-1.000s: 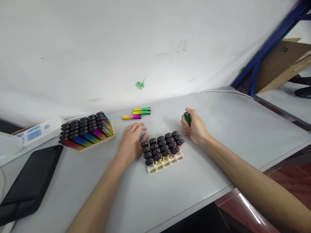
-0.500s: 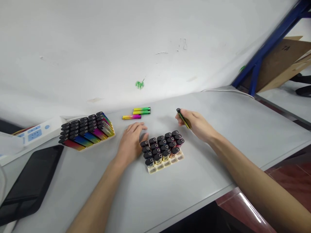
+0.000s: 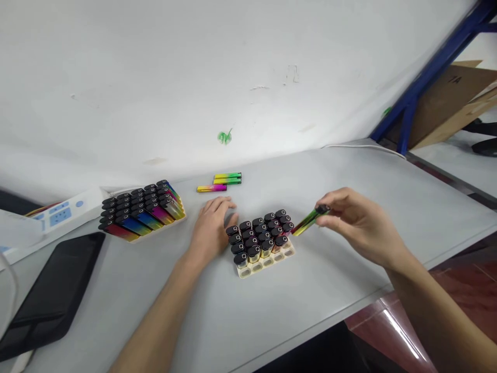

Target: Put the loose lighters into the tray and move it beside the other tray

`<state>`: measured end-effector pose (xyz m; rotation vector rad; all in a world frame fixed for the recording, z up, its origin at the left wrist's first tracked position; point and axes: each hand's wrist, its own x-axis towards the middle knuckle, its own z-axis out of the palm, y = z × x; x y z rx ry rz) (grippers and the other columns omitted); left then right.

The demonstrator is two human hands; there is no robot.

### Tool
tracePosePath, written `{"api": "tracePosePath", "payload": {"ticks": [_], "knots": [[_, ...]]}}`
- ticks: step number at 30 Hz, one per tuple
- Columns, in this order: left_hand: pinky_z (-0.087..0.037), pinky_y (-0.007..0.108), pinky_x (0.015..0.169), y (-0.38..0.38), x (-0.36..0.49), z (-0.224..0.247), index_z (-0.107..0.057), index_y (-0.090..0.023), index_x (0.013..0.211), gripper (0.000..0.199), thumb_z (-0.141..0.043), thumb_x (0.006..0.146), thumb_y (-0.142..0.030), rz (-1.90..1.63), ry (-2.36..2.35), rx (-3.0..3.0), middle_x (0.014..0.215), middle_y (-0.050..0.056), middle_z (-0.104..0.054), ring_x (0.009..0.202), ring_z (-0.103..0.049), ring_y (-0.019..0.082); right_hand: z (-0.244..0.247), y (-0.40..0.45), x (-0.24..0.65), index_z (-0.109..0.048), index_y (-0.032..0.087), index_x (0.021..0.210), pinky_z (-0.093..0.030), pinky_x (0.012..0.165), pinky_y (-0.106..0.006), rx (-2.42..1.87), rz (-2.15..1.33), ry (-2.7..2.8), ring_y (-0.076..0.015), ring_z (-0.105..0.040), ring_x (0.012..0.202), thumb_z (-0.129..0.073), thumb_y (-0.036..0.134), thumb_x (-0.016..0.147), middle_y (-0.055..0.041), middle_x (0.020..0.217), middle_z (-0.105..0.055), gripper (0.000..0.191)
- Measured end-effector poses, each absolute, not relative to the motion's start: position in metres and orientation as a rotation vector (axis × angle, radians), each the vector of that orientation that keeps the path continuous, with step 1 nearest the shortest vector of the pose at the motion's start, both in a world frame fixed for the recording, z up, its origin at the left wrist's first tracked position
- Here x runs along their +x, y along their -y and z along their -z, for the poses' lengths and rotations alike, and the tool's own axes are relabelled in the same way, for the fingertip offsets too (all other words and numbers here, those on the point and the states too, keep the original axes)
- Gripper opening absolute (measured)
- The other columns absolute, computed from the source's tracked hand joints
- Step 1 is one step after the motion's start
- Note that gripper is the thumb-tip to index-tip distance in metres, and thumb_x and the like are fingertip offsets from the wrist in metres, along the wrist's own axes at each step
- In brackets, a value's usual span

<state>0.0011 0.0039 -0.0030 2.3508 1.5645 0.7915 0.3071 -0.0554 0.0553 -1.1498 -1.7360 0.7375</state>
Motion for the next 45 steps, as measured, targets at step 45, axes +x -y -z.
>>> {"api": "tracePosePath", "payload": {"ticks": [45], "knots": [[-0.045,0.051,0.108,0.0,0.005,-0.002,-0.064,-0.019,0.109,0.017,-0.056,0.094,-0.02,-0.73,-1.596,2.342,0.132,0.011,-0.065,0.126,-0.056,0.03,-0.022,-0.097,0.199,-0.06,0.018,0.129,-0.049,0.102,-0.045,-1.152,-0.305,2.381,-0.0282,-0.06,0.119,-0.052,0.028,0.097,-0.0145,0.135,-0.06,0.034]]}}
